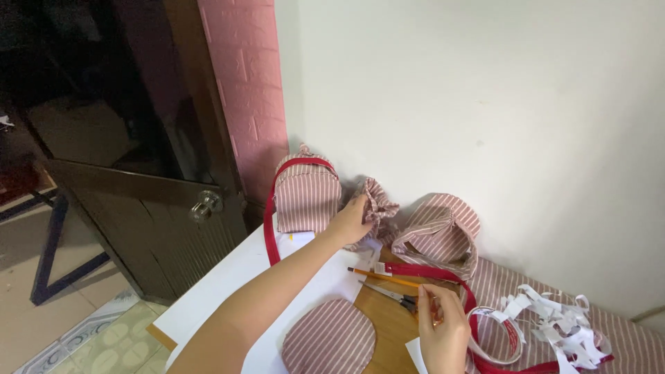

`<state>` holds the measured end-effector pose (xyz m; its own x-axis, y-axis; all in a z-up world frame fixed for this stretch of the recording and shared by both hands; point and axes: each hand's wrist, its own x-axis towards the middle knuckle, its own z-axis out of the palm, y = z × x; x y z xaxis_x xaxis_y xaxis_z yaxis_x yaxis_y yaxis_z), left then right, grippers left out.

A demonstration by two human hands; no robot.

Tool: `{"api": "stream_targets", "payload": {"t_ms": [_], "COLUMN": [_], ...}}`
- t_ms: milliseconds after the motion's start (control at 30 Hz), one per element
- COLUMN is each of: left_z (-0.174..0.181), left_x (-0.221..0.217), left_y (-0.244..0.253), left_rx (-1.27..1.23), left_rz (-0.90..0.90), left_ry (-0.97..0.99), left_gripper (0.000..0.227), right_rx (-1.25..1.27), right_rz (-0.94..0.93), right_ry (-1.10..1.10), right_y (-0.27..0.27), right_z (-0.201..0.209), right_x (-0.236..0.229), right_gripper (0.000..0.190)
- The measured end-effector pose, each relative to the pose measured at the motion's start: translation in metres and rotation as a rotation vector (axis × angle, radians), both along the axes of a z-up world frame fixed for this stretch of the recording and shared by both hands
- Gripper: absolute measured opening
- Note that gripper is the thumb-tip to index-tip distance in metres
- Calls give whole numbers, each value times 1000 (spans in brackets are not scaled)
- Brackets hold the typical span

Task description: The person is preparing fabric components for a small bag by organizing the pieces, cutting thread with scissors, and threading a needle for hand-sewing.

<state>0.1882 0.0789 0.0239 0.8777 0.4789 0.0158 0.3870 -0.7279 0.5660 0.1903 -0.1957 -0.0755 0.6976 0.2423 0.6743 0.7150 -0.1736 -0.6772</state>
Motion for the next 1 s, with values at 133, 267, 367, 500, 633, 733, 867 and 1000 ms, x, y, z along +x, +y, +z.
{"api": "stream_targets", "payload": {"t_ms": [133,267,367,500,633,733,867,1000], "left_z": [-30,-39,-41,-50,-15,-52,-46,5], "left_x": [29,61,52,-21,-131,-149,-145,-142], "left_y": [30,52,44,32,-34,-27,-16,-21], "left_rx": [60,201,301,438,89,-47,-100,-366], "left_rz": [-84,-174,-276,-462,-334,-196,-234,-370], "left_ry": [65,397,476,391,601,550,467,193], "left_gripper": [76,62,63,93,97,98,81,52], "right_rx": [-25,-35,-22,-56,-125,-77,-46,182], "right_rz": [31,68,88,86,72,78,120,163], "right_ry": [-9,-36,-48,-15,121,207,331,714], "right_y": [-1,0,-3,-1,-4,-5,-5,-7], "right_z": [2,1,-5,3,16,17,6,32], "right_x": [-3,-3,0,-5,-12,-17,-7,-10], "right_gripper": [10,9,9,15,18,16,21,16]}}
